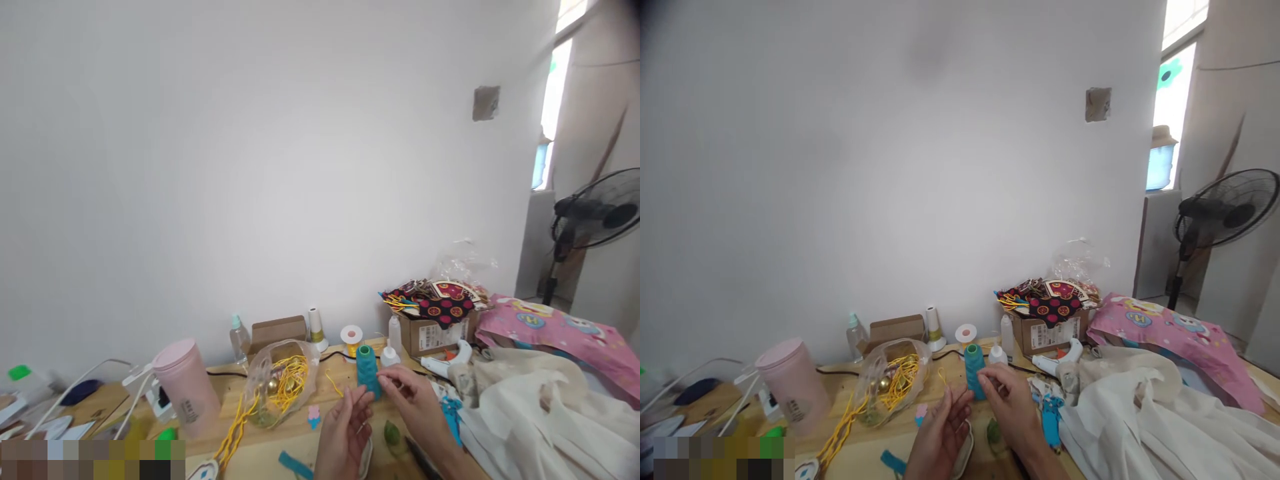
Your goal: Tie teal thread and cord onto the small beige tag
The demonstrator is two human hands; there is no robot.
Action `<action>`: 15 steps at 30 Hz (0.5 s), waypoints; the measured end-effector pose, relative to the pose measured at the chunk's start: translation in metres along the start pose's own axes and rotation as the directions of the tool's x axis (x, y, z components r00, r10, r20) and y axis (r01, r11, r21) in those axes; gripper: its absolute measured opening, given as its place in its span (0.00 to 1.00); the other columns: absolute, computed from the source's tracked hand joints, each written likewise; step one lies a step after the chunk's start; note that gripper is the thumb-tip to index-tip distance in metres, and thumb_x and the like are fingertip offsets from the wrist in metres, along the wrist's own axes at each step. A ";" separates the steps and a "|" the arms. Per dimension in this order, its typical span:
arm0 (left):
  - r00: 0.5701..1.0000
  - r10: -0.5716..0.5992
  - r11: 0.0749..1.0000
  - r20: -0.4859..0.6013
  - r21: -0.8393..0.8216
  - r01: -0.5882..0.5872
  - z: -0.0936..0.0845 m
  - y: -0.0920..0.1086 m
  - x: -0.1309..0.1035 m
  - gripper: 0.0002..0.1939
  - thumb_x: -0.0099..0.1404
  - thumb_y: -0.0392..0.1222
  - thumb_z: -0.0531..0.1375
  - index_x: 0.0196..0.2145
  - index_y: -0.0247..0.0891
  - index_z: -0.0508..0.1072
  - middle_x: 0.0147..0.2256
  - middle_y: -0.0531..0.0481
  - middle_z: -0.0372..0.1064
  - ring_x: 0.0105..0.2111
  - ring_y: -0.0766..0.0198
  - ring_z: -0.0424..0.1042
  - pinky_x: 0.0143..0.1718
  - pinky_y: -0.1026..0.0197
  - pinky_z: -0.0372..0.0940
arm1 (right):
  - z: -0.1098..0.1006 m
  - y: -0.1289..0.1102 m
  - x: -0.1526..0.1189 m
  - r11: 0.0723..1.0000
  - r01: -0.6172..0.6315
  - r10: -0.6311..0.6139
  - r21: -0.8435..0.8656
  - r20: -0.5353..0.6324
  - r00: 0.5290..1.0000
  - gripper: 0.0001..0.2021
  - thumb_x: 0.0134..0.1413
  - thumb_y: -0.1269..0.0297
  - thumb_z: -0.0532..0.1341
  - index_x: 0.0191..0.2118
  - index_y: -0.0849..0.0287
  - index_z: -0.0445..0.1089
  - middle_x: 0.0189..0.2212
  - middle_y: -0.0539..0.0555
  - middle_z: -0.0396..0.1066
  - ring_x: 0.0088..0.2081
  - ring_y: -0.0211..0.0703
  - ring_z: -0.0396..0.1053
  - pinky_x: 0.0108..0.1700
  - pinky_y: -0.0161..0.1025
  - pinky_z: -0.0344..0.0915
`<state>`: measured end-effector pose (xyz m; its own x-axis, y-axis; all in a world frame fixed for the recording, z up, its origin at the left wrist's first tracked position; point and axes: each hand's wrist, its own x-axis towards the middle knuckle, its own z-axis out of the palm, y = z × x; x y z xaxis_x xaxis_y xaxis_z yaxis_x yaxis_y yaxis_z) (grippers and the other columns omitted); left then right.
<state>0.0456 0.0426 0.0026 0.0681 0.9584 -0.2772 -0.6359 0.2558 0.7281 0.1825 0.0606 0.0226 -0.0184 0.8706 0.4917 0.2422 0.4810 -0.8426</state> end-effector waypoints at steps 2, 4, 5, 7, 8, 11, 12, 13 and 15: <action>0.998 -0.053 0.999 0.023 -0.004 0.053 -0.002 -0.003 0.002 0.16 0.44 0.51 0.65 0.28 0.38 0.77 0.34 0.45 0.76 0.29 0.66 0.71 0.27 0.68 0.62 | 0.000 0.007 -0.004 0.998 0.024 -0.025 -0.059 -0.015 1.000 0.12 0.51 0.60 0.55 0.30 0.60 0.73 0.24 0.54 0.70 0.26 0.42 0.66 0.25 0.34 0.60; 0.995 -0.089 0.996 0.054 -0.004 0.090 -0.004 -0.004 0.002 0.19 0.44 0.53 0.65 0.30 0.38 0.78 0.38 0.43 0.75 0.35 0.61 0.71 0.30 0.65 0.63 | 0.002 0.010 -0.010 0.993 0.052 -0.053 -0.103 -0.010 0.999 0.11 0.52 0.62 0.54 0.30 0.59 0.73 0.25 0.54 0.70 0.27 0.42 0.66 0.28 0.35 0.61; 0.993 -0.100 0.995 0.066 -0.001 0.101 -0.006 -0.005 0.001 0.20 0.43 0.54 0.65 0.31 0.38 0.77 0.40 0.42 0.74 0.38 0.58 0.71 0.31 0.64 0.63 | 0.004 0.010 -0.012 0.991 0.066 -0.067 -0.119 -0.002 0.998 0.11 0.52 0.63 0.54 0.30 0.58 0.73 0.25 0.55 0.71 0.28 0.43 0.67 0.30 0.35 0.61; 0.992 -0.103 0.995 0.075 0.007 0.103 -0.009 -0.006 0.000 0.21 0.41 0.54 0.65 0.31 0.39 0.77 0.40 0.43 0.74 0.39 0.57 0.70 0.32 0.63 0.63 | 0.007 0.008 -0.016 0.985 0.094 -0.093 -0.144 0.016 0.996 0.10 0.51 0.64 0.55 0.29 0.57 0.73 0.26 0.54 0.72 0.29 0.43 0.68 0.32 0.36 0.62; 0.993 -0.094 0.996 0.071 0.011 0.094 -0.011 -0.007 -0.001 0.19 0.40 0.53 0.66 0.30 0.40 0.78 0.38 0.45 0.75 0.38 0.58 0.71 0.32 0.64 0.63 | 0.008 0.007 -0.017 0.982 0.107 -0.104 -0.154 0.025 0.994 0.09 0.51 0.65 0.55 0.29 0.56 0.73 0.26 0.54 0.72 0.29 0.43 0.68 0.33 0.36 0.62; 0.998 -0.035 0.999 0.046 0.034 0.033 -0.016 -0.010 -0.001 0.12 0.38 0.47 0.69 0.24 0.41 0.77 0.26 0.51 0.76 0.28 0.68 0.71 0.28 0.69 0.61 | 0.009 0.004 -0.018 0.976 0.133 -0.127 -0.170 0.048 0.991 0.08 0.49 0.67 0.57 0.27 0.55 0.73 0.24 0.52 0.72 0.28 0.42 0.68 0.32 0.36 0.62; 0.999 -0.006 0.999 0.044 0.045 0.004 -0.017 -0.010 0.000 0.11 0.37 0.46 0.69 0.21 0.39 0.77 0.22 0.53 0.74 0.24 0.71 0.69 0.26 0.71 0.59 | 0.010 0.003 -0.017 0.976 0.135 -0.127 -0.171 0.055 0.990 0.08 0.49 0.67 0.58 0.25 0.56 0.73 0.22 0.52 0.72 0.27 0.41 0.68 0.31 0.35 0.62; 0.999 0.025 0.998 0.046 0.056 -0.028 -0.018 -0.011 0.000 0.11 0.36 0.45 0.70 0.20 0.38 0.76 0.19 0.54 0.72 0.21 0.72 0.67 0.24 0.71 0.58 | 0.010 0.003 -0.016 0.976 0.134 -0.125 -0.170 0.064 0.990 0.07 0.48 0.67 0.58 0.24 0.57 0.73 0.21 0.52 0.71 0.26 0.41 0.67 0.29 0.34 0.62; 0.994 0.090 0.992 0.065 0.078 -0.095 -0.019 -0.011 0.001 0.13 0.36 0.47 0.70 0.16 0.36 0.73 0.15 0.56 0.67 0.17 0.74 0.62 0.21 0.71 0.56 | 0.010 0.003 -0.014 0.978 0.129 -0.116 -0.164 0.089 0.989 0.05 0.46 0.67 0.60 0.23 0.60 0.72 0.20 0.51 0.70 0.23 0.38 0.66 0.25 0.32 0.62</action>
<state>0.0385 0.0386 -0.0175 0.0602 0.9837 -0.1694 -0.5772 0.1728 0.7981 0.1736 0.0505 0.0110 -0.1327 0.8147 0.5645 0.3934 0.5660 -0.7245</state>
